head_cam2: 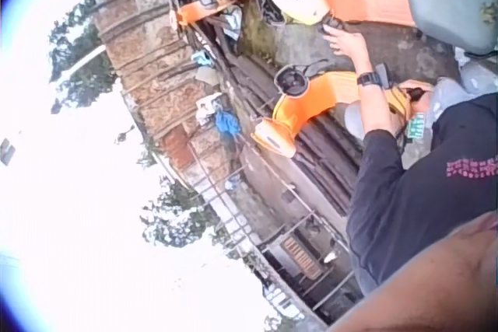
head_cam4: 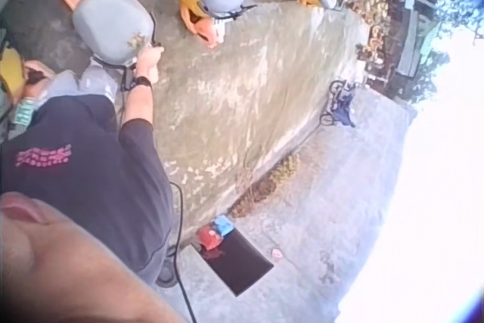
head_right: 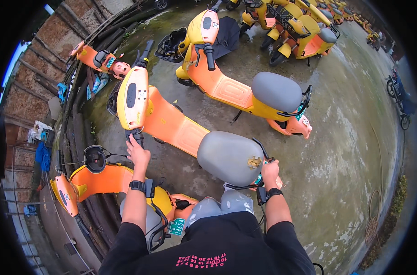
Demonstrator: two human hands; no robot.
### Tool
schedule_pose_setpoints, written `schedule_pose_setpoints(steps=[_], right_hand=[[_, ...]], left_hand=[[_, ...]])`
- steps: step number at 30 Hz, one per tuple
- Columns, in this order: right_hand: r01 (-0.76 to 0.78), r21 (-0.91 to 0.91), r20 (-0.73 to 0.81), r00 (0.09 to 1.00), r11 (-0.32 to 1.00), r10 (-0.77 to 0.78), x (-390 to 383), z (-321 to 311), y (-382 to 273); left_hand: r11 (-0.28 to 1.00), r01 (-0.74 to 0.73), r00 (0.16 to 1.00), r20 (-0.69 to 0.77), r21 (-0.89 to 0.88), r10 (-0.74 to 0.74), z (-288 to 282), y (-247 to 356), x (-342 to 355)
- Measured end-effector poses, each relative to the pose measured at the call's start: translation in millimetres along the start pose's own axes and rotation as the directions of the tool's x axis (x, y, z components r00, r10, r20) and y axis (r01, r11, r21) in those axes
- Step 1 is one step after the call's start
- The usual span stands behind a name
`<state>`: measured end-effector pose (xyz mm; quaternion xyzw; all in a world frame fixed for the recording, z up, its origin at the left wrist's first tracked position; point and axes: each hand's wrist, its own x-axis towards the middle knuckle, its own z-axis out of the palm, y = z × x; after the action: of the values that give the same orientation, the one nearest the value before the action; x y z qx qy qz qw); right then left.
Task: Dismantling parts of a scooter seat using an electric drill.
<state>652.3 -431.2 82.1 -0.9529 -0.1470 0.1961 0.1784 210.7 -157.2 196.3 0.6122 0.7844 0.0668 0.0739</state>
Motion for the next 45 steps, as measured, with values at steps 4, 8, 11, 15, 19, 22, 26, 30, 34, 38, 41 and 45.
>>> schedule_pose_setpoints(steps=[4,8,11,15,19,22,26,30,34,38,41,45], right_hand=[[0.006,0.021,0.023,1.0,1.0,-0.007,16.7,-7.0,13.0],[0.034,0.032,0.063,0.997,0.999,-0.036,35.1,-15.3,18.5],[0.011,0.02,0.074,0.997,1.0,-0.013,49.0,-25.5,31.4],[0.017,0.053,0.04,0.999,0.998,-0.019,39.1,-32.2,66.7],[0.012,0.052,0.056,0.998,0.999,-0.015,20.1,-56.8,87.9],[-0.013,0.057,0.031,0.999,0.998,0.011,26.5,-63.4,129.1],[-0.016,-0.036,0.009,1.0,0.999,0.016,27.7,-84.6,164.2],[0.013,-0.058,0.012,1.0,0.998,-0.012,25.4,-118.7,196.4],[-0.029,-0.004,-0.101,0.994,1.0,0.029,38.6,-128.7,259.2],[-0.093,0.06,-0.116,0.988,0.994,0.099,36.6,-164.1,291.9],[-0.065,0.061,-0.133,0.988,0.996,0.073,44.4,-190.3,332.0],[-0.071,0.09,-0.137,0.987,0.993,0.082,53.7,-222.5,378.8]], left_hand=[[0.993,-0.121,0.99,0.07,0.007,0.12,-34.8,-21.9,33.2],[0.963,-0.267,0.963,0.024,-0.03,0.268,-42.7,-28.8,37.5],[0.96,-0.272,0.962,-0.031,-0.062,0.271,-24.3,-2.7,11.4],[0.976,-0.199,0.979,-0.055,-0.092,0.195,-13.0,17.1,-27.5],[0.959,-0.267,0.963,-0.072,-0.093,0.261,-18.2,-11.1,-51.6],[0.947,-0.312,0.95,-0.012,-0.081,0.312,-28.7,-11.3,-66.2],[0.942,-0.329,0.943,0.041,-0.068,0.332,-30.8,-9.9,-92.8],[0.915,-0.393,0.918,0.019,-0.093,0.396,-32.6,3.7,-136.4],[0.918,-0.383,0.92,0.042,-0.099,0.389,-31.1,22.9,-186.2],[0.924,-0.368,0.923,0.074,-0.106,0.377,-25.3,53.9,-242.7],[0.924,-0.368,0.92,0.102,-0.099,0.378,-28.9,78.2,-278.0],[0.913,-0.407,0.908,0.093,-0.026,0.408,-32.4,83.6,-317.7]])
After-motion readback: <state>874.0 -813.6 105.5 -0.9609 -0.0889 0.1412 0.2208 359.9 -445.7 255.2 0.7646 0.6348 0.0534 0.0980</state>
